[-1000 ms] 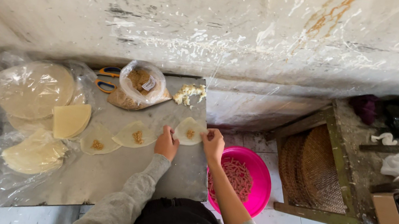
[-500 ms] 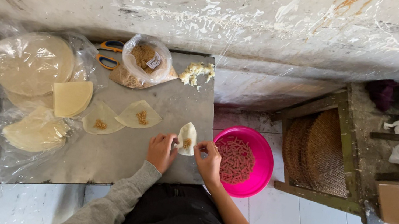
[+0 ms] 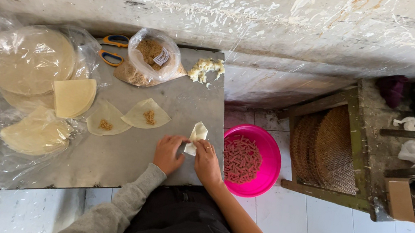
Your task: The person arranges triangular wrappers on a metal table, places a small amount of filling onto each, and folds them into sealed packets. The person handles the wrappers and filling by hand, working sequentially to create a row of finished items.
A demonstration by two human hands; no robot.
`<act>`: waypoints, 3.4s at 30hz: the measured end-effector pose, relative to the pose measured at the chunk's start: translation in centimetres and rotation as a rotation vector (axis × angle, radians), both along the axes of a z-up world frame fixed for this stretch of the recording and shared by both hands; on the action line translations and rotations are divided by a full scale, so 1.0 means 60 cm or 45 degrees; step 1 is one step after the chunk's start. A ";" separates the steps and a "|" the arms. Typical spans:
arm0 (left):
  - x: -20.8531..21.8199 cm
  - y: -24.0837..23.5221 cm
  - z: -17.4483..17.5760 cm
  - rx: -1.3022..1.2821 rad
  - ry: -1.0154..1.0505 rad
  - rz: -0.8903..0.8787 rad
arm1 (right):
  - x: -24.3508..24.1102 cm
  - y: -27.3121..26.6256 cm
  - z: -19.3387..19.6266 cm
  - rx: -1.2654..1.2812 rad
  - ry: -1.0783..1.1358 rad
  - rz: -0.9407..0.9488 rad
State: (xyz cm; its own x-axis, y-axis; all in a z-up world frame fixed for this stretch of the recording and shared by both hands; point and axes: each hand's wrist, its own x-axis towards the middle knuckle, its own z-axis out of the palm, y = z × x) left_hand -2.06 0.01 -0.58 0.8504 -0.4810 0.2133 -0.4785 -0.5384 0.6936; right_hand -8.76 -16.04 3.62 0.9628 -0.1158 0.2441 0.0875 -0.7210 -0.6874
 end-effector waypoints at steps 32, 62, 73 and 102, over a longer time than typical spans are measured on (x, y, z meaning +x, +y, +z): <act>0.040 -0.060 -0.022 -0.016 -0.027 0.306 | 0.038 -0.047 -0.033 -0.119 -0.131 -0.061; 0.054 -0.049 -0.005 -0.005 -0.384 0.257 | 0.050 -0.027 -0.016 -0.172 -0.256 -0.181; 0.015 -0.058 -0.017 0.316 0.143 0.318 | 0.034 -0.047 -0.036 0.022 0.193 -0.203; 0.069 0.132 0.008 0.520 -0.347 0.715 | -0.036 -0.255 -0.021 0.219 0.498 -0.845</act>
State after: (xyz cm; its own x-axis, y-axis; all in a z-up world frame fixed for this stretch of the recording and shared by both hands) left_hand 2.07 7.94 -0.11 0.9341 -0.0757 0.3489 -0.1817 -0.9420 0.2823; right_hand -10.92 -31.37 2.39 0.6913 -0.7019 -0.1717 -0.5954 -0.4187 -0.6857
